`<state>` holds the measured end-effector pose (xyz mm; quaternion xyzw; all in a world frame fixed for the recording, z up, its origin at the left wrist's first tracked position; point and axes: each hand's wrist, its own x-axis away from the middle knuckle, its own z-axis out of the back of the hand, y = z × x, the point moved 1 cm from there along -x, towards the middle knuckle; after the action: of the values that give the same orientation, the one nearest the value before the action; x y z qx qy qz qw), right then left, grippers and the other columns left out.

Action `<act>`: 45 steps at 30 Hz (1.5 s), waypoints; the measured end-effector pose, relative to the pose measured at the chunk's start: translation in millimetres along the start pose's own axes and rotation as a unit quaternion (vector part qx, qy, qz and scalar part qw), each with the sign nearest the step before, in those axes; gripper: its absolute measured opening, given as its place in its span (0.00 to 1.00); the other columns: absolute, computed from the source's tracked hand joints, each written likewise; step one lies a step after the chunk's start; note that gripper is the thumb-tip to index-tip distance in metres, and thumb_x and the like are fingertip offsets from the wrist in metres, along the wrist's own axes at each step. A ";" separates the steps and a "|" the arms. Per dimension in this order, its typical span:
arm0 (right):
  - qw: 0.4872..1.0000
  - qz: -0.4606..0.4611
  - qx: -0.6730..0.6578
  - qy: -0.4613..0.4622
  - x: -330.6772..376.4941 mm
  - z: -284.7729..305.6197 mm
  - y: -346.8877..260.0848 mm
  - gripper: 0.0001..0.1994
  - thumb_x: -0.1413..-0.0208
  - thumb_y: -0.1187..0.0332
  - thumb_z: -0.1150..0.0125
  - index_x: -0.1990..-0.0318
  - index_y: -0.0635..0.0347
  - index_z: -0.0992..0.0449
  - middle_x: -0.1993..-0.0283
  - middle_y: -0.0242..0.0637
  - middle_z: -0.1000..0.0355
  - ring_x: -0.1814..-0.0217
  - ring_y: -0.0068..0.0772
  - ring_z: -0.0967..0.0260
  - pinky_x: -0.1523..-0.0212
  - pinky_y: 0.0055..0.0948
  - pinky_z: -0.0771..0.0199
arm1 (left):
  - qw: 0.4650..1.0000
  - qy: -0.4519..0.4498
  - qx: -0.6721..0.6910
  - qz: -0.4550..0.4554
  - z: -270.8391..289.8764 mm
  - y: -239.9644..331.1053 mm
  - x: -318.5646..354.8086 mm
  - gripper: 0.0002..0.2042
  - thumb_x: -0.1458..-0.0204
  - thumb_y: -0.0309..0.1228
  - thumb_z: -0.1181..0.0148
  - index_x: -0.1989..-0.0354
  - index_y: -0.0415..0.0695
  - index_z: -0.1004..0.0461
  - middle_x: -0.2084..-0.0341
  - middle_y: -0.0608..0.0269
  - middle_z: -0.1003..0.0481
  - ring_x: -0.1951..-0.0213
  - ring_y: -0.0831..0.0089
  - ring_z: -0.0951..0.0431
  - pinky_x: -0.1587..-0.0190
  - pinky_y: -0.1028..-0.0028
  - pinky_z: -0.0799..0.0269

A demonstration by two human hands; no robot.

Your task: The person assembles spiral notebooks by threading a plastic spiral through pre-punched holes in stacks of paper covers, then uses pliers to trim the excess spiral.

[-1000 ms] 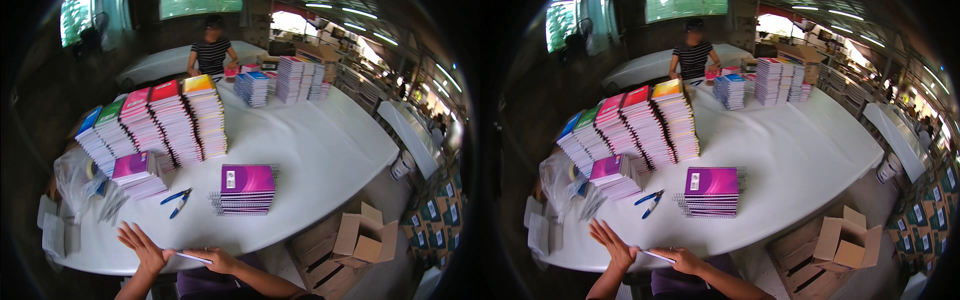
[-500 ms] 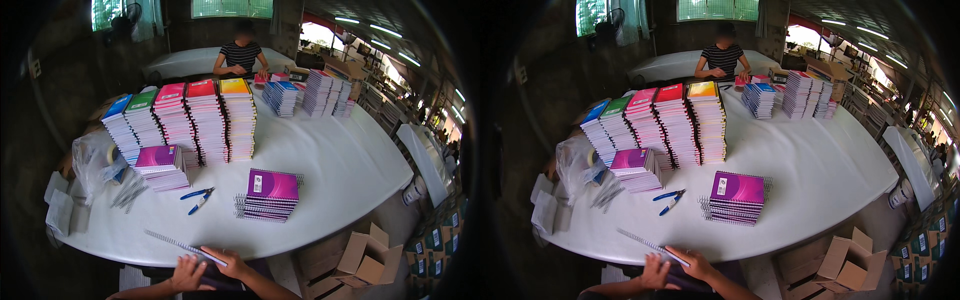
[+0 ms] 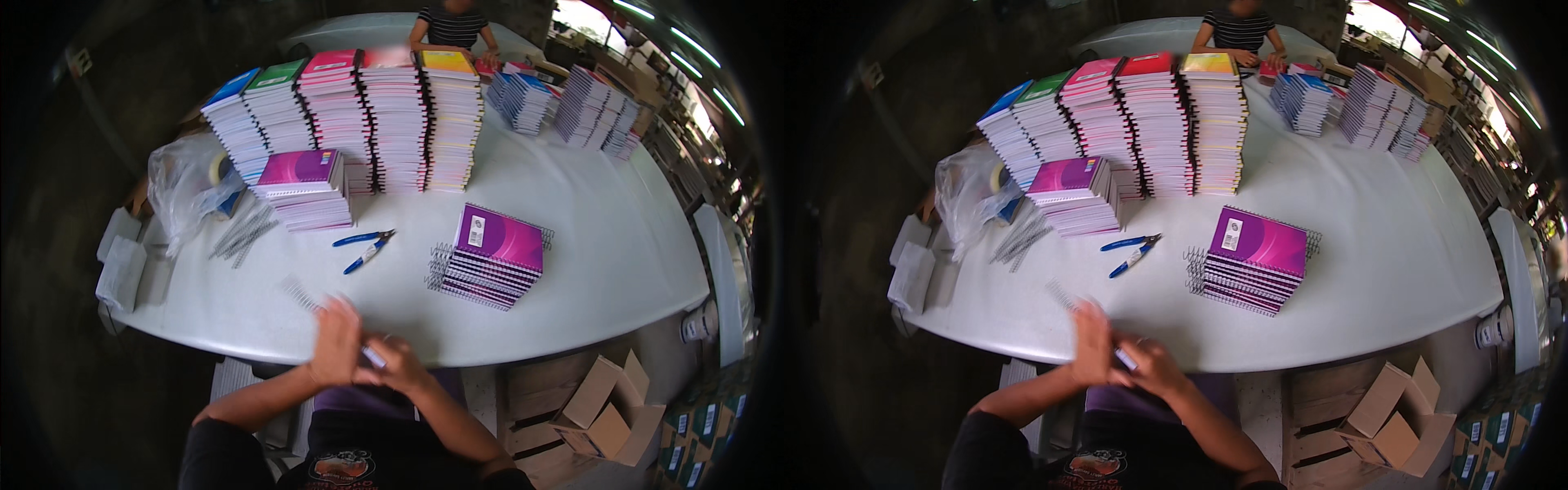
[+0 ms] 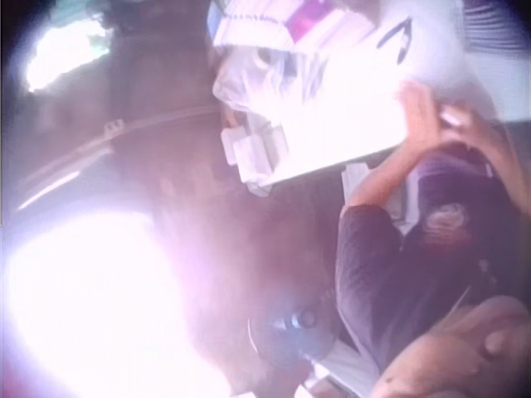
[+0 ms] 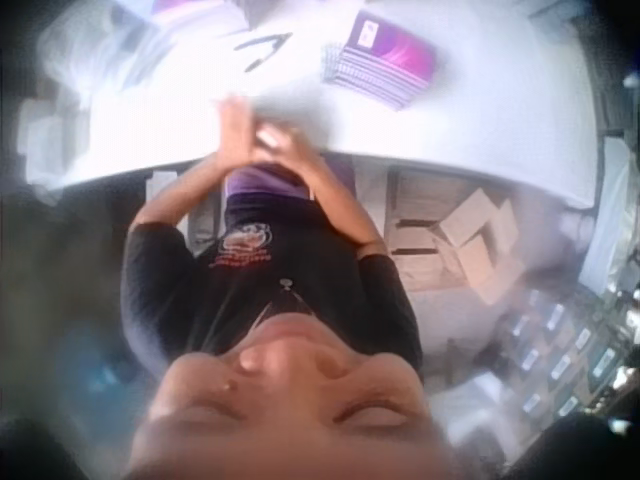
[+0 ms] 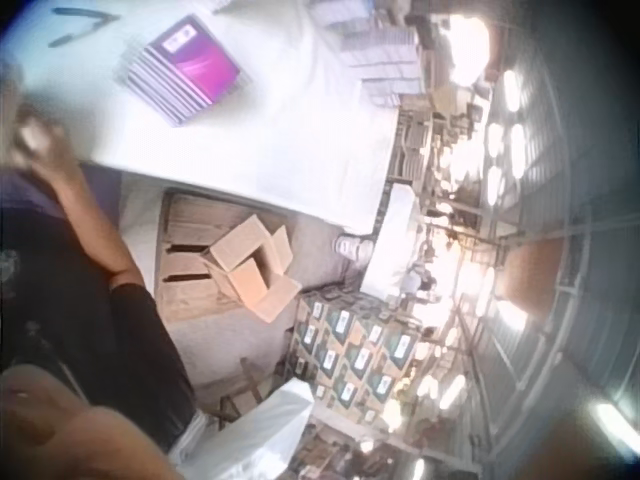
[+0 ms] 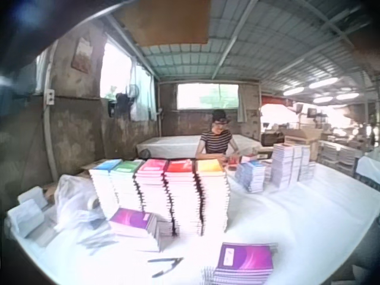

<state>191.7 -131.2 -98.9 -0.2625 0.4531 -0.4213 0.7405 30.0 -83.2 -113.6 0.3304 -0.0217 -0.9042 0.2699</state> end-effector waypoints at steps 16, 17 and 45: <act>0.972 -0.123 -0.189 0.062 -11.7 9.4 12.4 0.17 0.55 0.80 0.44 0.55 0.60 0.28 0.58 0.48 0.27 0.56 0.48 0.29 0.53 0.37 0.31 | 0.990 -0.111 -0.086 -0.023 41.0 36.8 -61.9 0.26 0.59 0.36 0.38 0.48 0.45 0.33 0.46 0.53 0.37 0.44 0.57 0.38 0.43 0.52 0.47; 0.975 -0.120 -0.173 0.073 -13.5 9.7 15.5 0.16 0.55 0.80 0.44 0.56 0.61 0.28 0.58 0.48 0.27 0.56 0.48 0.29 0.51 0.37 0.32 | 0.990 -0.123 -0.053 -0.042 42.9 32.4 -68.4 0.23 0.59 0.34 0.37 0.51 0.46 0.31 0.49 0.56 0.34 0.47 0.60 0.35 0.44 0.55 0.45; 0.992 -0.097 -0.016 0.080 -11.2 -9.8 33.2 0.06 0.52 0.71 0.46 0.69 0.65 0.31 0.67 0.46 0.30 0.59 0.48 0.33 0.57 0.37 0.36 | 0.972 -0.200 0.086 -0.088 73.8 58.6 -125.0 0.05 0.56 0.27 0.40 0.73 0.40 0.27 0.75 0.53 0.26 0.72 0.53 0.27 0.68 0.59 0.33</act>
<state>193.1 -104.8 -123.9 -0.2822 0.4903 -0.5037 0.6529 92.3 -80.6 30.0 0.1657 -0.1233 -0.9668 0.1505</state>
